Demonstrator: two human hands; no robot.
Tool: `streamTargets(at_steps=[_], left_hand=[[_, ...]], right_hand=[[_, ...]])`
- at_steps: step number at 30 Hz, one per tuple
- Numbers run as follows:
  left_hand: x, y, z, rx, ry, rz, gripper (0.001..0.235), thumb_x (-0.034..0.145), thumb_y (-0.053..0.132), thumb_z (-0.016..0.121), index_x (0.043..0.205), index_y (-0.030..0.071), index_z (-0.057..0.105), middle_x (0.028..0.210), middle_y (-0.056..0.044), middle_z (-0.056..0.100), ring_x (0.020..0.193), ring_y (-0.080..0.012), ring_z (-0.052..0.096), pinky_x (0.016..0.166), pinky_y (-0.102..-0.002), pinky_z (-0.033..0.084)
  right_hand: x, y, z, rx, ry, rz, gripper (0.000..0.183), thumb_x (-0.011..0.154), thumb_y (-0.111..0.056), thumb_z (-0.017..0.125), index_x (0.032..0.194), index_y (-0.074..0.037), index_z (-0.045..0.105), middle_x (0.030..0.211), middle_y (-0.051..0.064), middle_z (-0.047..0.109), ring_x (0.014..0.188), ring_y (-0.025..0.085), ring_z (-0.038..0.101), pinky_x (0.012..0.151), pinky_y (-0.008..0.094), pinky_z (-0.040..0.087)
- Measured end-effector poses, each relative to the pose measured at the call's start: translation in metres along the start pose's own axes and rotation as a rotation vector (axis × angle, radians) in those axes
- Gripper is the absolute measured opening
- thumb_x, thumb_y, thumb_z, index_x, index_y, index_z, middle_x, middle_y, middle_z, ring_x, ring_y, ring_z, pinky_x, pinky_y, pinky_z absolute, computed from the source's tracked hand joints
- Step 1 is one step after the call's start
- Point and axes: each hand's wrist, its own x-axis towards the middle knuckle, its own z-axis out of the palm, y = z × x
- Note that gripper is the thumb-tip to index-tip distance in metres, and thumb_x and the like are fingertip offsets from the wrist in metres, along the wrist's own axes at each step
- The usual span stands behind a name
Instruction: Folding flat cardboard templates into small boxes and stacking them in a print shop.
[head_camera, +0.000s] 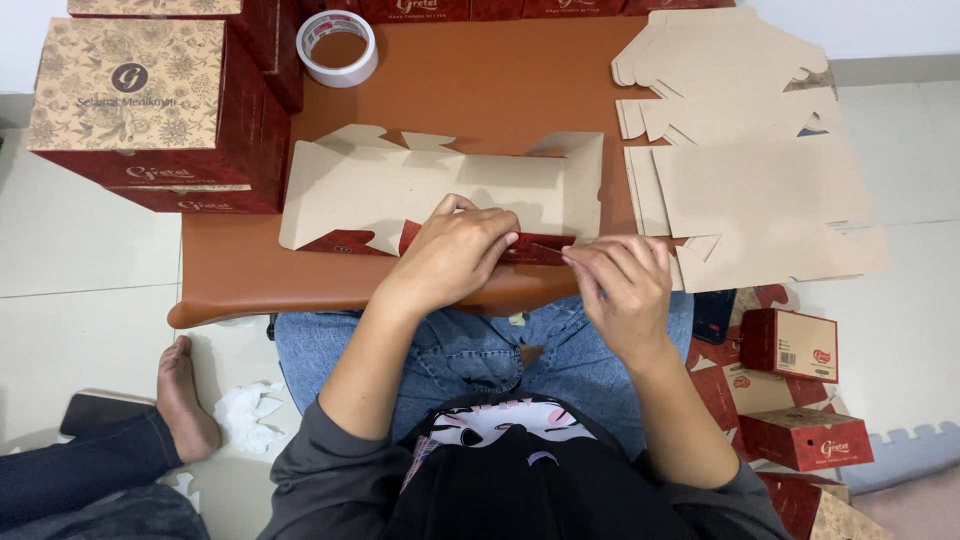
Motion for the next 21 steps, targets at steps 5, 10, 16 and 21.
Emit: streamTargets(at_steps=[5, 10, 16, 21], left_hand=[[-0.001, -0.001, 0.000, -0.001, 0.027, 0.040, 0.017, 0.102, 0.015, 0.052, 0.100, 0.011, 0.069, 0.087, -0.008, 0.070, 0.091, -0.0280, 0.069, 0.097, -0.040, 0.037], [-0.003, 0.000, -0.003, 0.008, 0.028, 0.060, 0.019, 0.103, 0.018, 0.052, 0.097, 0.012, 0.069, 0.086, -0.006, 0.068, 0.091, -0.0262, 0.068, 0.099, -0.040, 0.035], [-0.003, -0.007, 0.005, -0.035, -0.006, 0.095, 0.014, 0.101, 0.018, 0.055, 0.096, 0.015, 0.068, 0.084, -0.003, 0.069, 0.089, -0.0248, 0.069, 0.104, -0.041, 0.034], [-0.006, 0.004, -0.007, -0.060, -0.036, 0.081, 0.022, 0.103, 0.026, 0.050, 0.101, 0.014, 0.068, 0.089, -0.007, 0.073, 0.094, -0.0268, 0.069, 0.109, -0.048, 0.029]], right_hand=[[-0.001, 0.008, 0.009, 0.087, -0.005, 0.021, 0.007, 0.093, -0.006, 0.076, 0.096, -0.012, 0.077, 0.091, 0.001, 0.073, 0.084, 0.025, 0.066, 0.078, 0.038, 0.049], [-0.003, 0.021, 0.011, 0.229, -0.022, 0.065, 0.008, 0.091, -0.003, 0.075, 0.093, -0.011, 0.077, 0.088, 0.005, 0.073, 0.081, 0.030, 0.066, 0.074, 0.041, 0.052], [0.005, 0.010, 0.007, 0.160, -0.073, -0.053, 0.008, 0.092, -0.008, 0.075, 0.090, -0.016, 0.077, 0.088, 0.000, 0.071, 0.087, 0.025, 0.065, 0.088, 0.041, 0.047], [0.001, 0.012, 0.008, 0.160, -0.066, -0.050, 0.007, 0.090, -0.009, 0.077, 0.092, -0.016, 0.078, 0.093, 0.002, 0.065, 0.087, 0.027, 0.064, 0.081, 0.041, 0.051]])
